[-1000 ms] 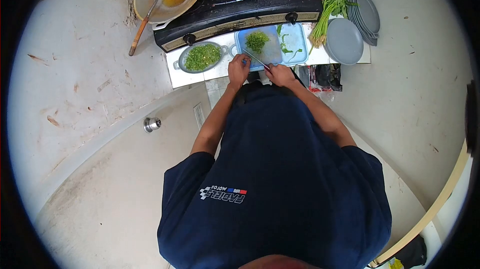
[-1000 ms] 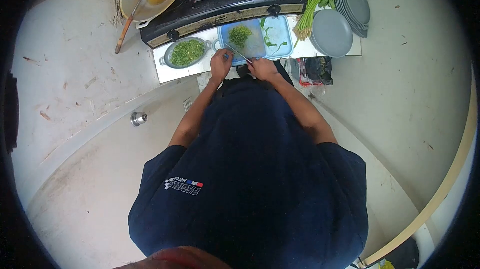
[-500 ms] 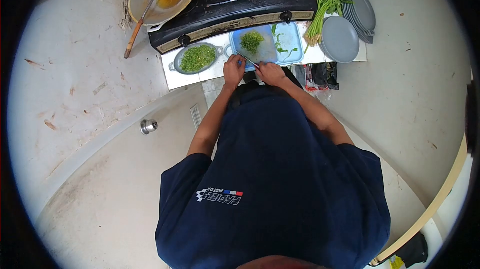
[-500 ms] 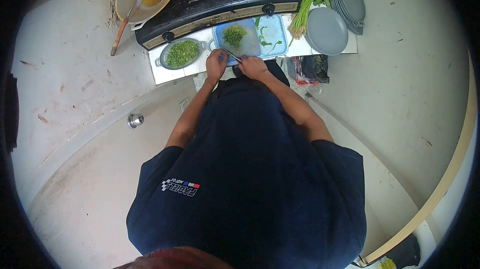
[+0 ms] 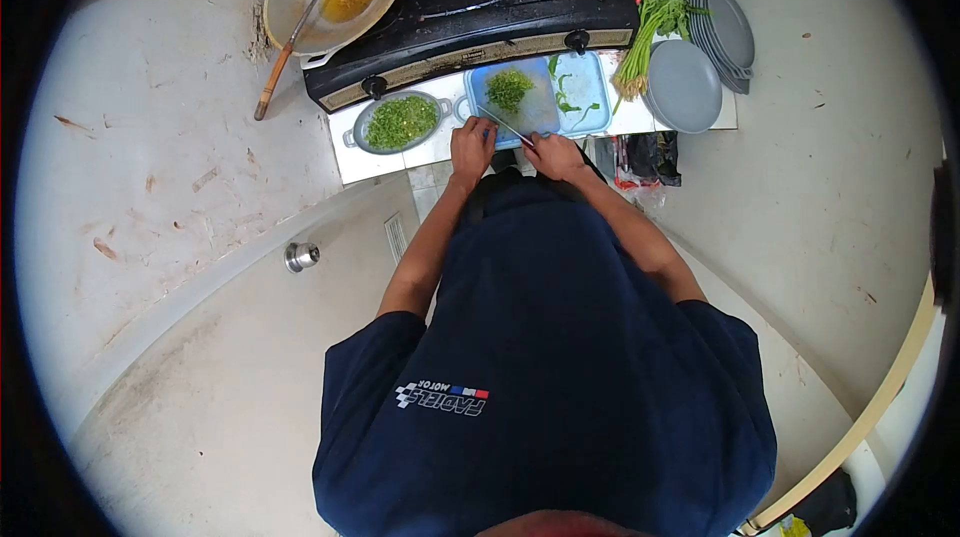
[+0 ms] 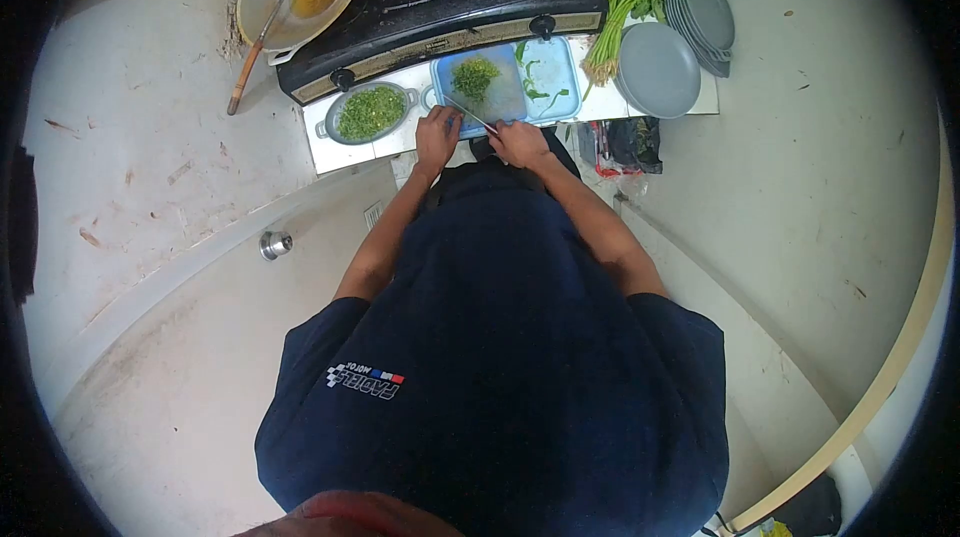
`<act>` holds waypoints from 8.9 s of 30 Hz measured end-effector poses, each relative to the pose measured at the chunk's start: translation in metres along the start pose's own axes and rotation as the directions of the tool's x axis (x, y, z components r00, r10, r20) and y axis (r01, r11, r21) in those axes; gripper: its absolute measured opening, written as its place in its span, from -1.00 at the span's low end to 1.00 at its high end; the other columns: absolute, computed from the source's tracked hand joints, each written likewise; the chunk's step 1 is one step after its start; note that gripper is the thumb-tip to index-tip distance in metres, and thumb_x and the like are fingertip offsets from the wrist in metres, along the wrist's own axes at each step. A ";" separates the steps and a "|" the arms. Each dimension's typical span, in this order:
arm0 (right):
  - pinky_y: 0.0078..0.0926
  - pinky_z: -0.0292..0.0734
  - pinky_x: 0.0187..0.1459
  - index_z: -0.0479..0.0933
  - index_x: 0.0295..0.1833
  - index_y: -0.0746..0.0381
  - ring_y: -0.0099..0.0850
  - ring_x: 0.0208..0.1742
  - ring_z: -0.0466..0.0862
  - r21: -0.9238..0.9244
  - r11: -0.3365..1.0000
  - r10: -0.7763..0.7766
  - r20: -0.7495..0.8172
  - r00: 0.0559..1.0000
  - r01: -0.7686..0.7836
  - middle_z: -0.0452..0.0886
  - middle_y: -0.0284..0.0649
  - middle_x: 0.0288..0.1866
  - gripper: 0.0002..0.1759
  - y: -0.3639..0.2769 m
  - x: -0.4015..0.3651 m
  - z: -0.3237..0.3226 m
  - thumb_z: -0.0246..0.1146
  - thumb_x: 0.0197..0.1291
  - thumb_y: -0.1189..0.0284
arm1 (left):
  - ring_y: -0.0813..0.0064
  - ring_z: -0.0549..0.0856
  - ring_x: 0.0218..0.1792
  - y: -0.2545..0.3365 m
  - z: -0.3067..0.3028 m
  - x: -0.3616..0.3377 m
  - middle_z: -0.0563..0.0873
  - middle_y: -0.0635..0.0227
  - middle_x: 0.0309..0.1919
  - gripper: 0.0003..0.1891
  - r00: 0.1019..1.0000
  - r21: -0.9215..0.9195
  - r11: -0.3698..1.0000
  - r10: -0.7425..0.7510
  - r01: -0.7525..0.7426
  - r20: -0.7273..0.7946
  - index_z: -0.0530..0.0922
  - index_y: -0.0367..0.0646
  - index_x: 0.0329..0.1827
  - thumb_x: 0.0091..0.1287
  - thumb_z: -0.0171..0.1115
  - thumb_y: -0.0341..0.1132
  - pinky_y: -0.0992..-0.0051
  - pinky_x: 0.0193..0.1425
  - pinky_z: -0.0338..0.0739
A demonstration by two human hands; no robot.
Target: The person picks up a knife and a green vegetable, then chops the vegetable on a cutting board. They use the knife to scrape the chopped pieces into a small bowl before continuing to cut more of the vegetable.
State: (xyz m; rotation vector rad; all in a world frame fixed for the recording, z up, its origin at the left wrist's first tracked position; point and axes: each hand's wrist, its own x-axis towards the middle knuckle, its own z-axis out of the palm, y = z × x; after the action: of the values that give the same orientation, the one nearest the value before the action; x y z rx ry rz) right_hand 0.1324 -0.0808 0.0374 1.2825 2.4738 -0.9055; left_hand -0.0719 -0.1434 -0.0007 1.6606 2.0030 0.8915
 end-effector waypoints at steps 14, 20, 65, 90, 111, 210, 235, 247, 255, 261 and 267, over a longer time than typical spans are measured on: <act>0.09 0.68 -0.06 0.61 -0.09 0.33 0.13 -0.19 0.78 -0.005 0.998 -0.068 -0.025 0.997 0.068 0.75 0.16 -0.28 -0.58 -0.002 0.013 0.012 0.13 0.46 0.14 | 0.15 0.73 -0.17 -0.008 -0.007 -0.005 0.71 0.27 -0.18 -0.83 0.997 0.040 0.996 0.074 -0.075 0.020 0.75 -0.15 -0.15 0.24 0.30 -0.39 0.19 0.02 0.52; 0.10 0.67 -0.02 0.62 -0.05 0.31 0.14 -0.15 0.77 0.004 1.000 -0.025 0.012 1.000 0.025 0.75 0.16 -0.25 -0.57 0.002 0.008 0.005 0.14 0.46 0.12 | 0.18 0.74 -0.20 -0.016 -0.014 0.003 0.72 0.27 -0.19 -0.84 0.992 -0.087 0.995 0.061 -0.052 0.106 0.75 -0.16 -0.17 0.23 0.31 -0.39 0.20 0.01 0.54; 0.15 0.66 -0.20 0.57 -0.13 0.34 0.16 -0.35 0.75 0.036 0.993 -0.103 -0.132 0.986 0.108 0.70 0.15 -0.45 -0.55 0.012 0.002 0.030 0.14 0.47 0.11 | 0.22 0.74 -0.33 0.007 -0.007 0.001 0.74 0.24 -0.24 -0.90 0.989 -0.140 0.979 -0.146 0.149 0.032 0.74 -0.19 -0.23 0.30 0.39 -0.36 0.25 -0.14 0.60; 0.15 0.67 -0.15 0.58 -0.12 0.37 0.20 -0.30 0.75 0.090 0.982 -0.150 -0.140 0.979 0.163 0.70 0.20 -0.40 -0.53 -0.004 0.016 0.029 0.13 0.48 0.10 | 0.20 0.71 -0.44 0.010 0.001 -0.005 0.71 0.19 -0.27 -0.94 0.981 -0.179 0.967 -0.190 0.180 -0.042 0.71 -0.22 -0.25 0.31 0.36 -0.42 0.26 -0.27 0.59; 0.15 0.66 -0.17 0.59 -0.12 0.35 0.19 -0.31 0.75 0.091 0.989 -0.111 -0.067 0.992 0.117 0.70 0.19 -0.41 -0.53 0.004 0.008 0.025 0.12 0.48 0.09 | 0.16 0.72 -0.19 -0.001 0.000 -0.010 0.73 0.30 -0.23 -0.90 0.999 0.027 0.999 -0.041 0.041 -0.016 0.76 -0.15 -0.18 0.38 0.33 -0.36 0.19 0.01 0.49; 0.15 0.68 -0.13 0.57 0.01 0.34 0.19 -0.26 0.76 0.002 0.994 -0.112 -0.035 0.993 0.112 0.71 0.21 -0.38 -0.53 0.005 0.009 0.019 0.13 0.46 0.09 | 0.57 0.65 -0.42 -0.051 0.011 0.009 0.71 0.40 -0.46 -0.63 0.781 -0.402 0.671 -0.563 0.622 0.270 0.63 -0.19 -0.34 0.08 0.69 -0.18 0.50 -0.25 0.57; 0.11 0.68 -0.10 0.61 0.00 0.28 0.14 -0.21 0.77 -0.037 0.998 -0.053 0.004 0.999 0.053 0.74 0.13 -0.31 -0.57 -0.005 0.010 0.017 0.18 0.45 0.09 | 0.55 0.66 -0.41 -0.045 0.004 0.008 0.70 0.37 -0.45 -0.64 0.814 -0.392 0.714 -0.527 0.580 0.244 0.62 -0.21 -0.33 0.08 0.68 -0.23 0.49 -0.24 0.59; 0.13 0.68 -0.14 0.62 -0.02 0.27 0.15 -0.24 0.78 -0.050 0.998 -0.048 -0.028 0.998 0.046 0.74 0.14 -0.34 -0.57 0.003 0.002 0.019 0.23 0.41 0.08 | 0.56 0.64 -0.38 -0.042 0.003 0.008 0.69 0.41 -0.44 -0.65 0.812 -0.406 0.704 -0.528 0.582 0.249 0.61 -0.20 -0.32 0.09 0.67 -0.23 0.48 -0.21 0.58; 0.12 0.69 -0.12 0.60 -0.01 0.30 0.16 -0.22 0.78 -0.080 0.996 -0.031 -0.007 0.999 0.030 0.75 0.13 -0.32 -0.55 0.003 0.000 0.019 0.23 0.42 0.08 | 0.56 0.65 -0.38 -0.047 0.007 0.006 0.69 0.40 -0.44 -0.66 0.816 -0.423 0.700 -0.526 0.576 0.240 0.62 -0.20 -0.33 0.08 0.66 -0.24 0.48 -0.20 0.59; 0.12 0.69 -0.13 0.59 0.00 0.29 0.15 -0.22 0.79 -0.067 0.996 -0.054 -0.014 0.998 0.053 0.75 0.14 -0.33 -0.58 0.005 0.000 0.025 0.21 0.44 0.10 | 0.55 0.66 -0.38 -0.047 0.009 0.006 0.70 0.39 -0.43 -0.66 0.812 -0.411 0.702 -0.536 0.581 0.231 0.62 -0.20 -0.30 0.08 0.66 -0.24 0.48 -0.20 0.59; 0.12 0.69 -0.13 0.58 -0.01 0.30 0.14 -0.22 0.78 -0.046 0.997 -0.061 -0.014 0.998 0.060 0.74 0.16 -0.33 -0.57 -0.002 0.006 0.020 0.19 0.44 0.10 | 0.54 0.67 -0.37 -0.045 0.007 0.006 0.71 0.38 -0.43 -0.64 0.811 -0.409 0.702 -0.535 0.583 0.238 0.63 -0.20 -0.29 0.07 0.67 -0.22 0.49 -0.18 0.59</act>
State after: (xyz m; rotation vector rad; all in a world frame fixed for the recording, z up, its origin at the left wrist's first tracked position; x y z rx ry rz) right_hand 0.1259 -0.0899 0.0195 1.2100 2.5425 -0.8508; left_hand -0.1011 -0.1402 -0.0365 0.7363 1.8566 0.9247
